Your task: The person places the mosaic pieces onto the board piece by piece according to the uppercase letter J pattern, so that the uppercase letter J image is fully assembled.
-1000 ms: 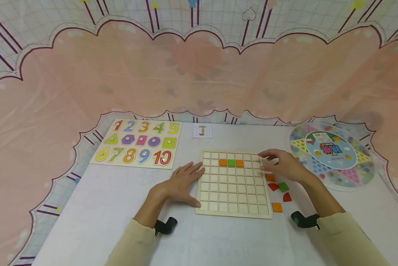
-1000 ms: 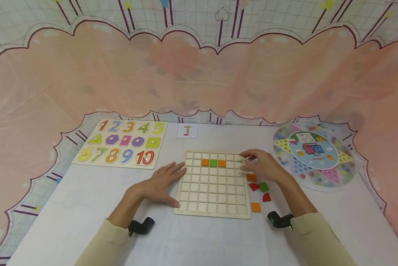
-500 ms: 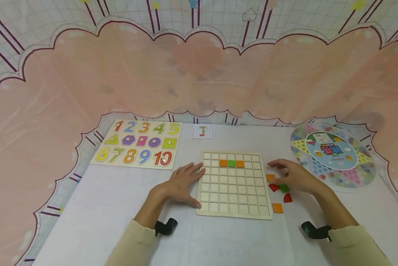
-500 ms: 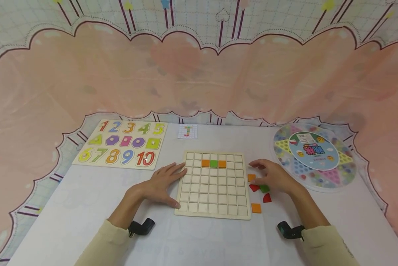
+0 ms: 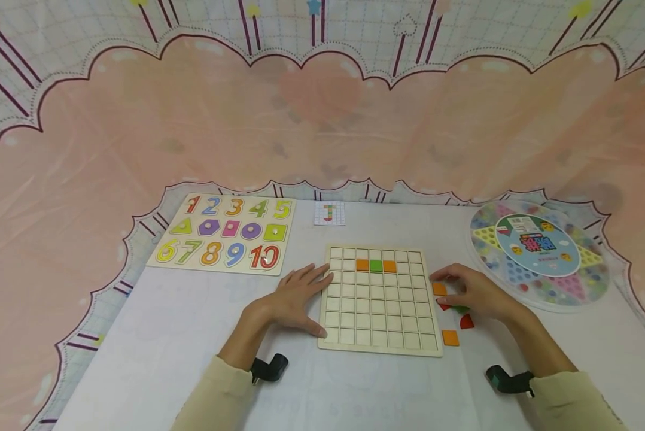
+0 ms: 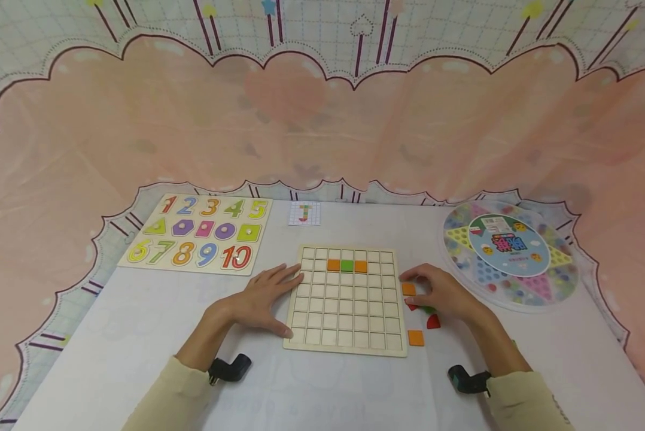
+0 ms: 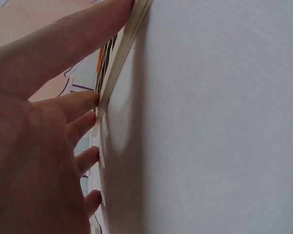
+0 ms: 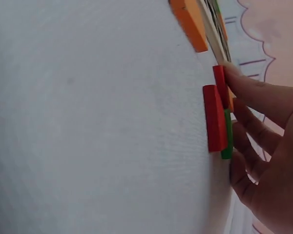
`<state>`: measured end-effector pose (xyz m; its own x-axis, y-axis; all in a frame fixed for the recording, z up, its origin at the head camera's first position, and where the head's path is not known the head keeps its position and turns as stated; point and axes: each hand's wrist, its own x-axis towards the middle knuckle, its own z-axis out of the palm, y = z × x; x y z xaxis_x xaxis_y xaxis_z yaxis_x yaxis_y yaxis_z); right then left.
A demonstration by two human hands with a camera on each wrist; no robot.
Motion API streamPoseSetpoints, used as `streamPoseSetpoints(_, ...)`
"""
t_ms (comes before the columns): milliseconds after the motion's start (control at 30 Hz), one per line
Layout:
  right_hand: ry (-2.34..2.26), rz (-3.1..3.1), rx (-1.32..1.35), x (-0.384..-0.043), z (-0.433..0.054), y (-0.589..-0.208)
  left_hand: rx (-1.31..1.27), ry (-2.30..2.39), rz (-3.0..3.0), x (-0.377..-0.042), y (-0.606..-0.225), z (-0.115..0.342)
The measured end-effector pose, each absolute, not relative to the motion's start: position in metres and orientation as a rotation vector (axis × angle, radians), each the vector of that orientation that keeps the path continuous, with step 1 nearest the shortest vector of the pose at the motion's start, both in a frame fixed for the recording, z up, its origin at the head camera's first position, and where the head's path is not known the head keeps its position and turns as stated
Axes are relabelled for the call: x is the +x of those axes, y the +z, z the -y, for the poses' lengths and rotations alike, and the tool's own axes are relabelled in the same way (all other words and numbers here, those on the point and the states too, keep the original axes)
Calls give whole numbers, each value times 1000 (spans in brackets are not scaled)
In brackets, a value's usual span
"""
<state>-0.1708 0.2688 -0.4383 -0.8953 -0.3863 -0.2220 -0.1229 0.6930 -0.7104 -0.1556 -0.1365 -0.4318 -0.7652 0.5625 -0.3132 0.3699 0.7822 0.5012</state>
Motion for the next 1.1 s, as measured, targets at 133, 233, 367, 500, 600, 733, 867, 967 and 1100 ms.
streamPoseSetpoints(133, -1020, -2542, -365, -173, -268, -440, 697, 575, -2524, -155, -433, 138)
streamPoseSetpoints(233, -1008, -2527, -338, -174, -266, -440, 698, 582, -2528, -154, -434, 139)
streamPoseSetpoints(367, -1009, -2508, -334, -175, -265, -439, 693, 592, -2526, -153, -435, 140)
streamPoseSetpoints(500, -989, -2523, -348, -175, -264, -437, 697, 586, -2525, -154, -434, 139)
streamPoseSetpoints(600, -948, -2556, -359, -176, -263, -435, 701, 582, -2528, -154, -433, 139)
streamPoseSetpoints(733, -911, -2585, -369, -176, -262, -432, 703, 590, -2527, -154, -434, 139)
streamPoseSetpoints(867, -903, -2580, -358, -175, -262, -431, 713, 593, -2523, -154, -436, 138)
streamPoseSetpoints(967, -900, -2572, -347, -175, -264, -431, 715, 583, -2524, -154, -436, 138)
streamPoseSetpoints(1100, -920, -2580, -322, -177, -266, -428, 713, 577, -2527, -155, -436, 138)
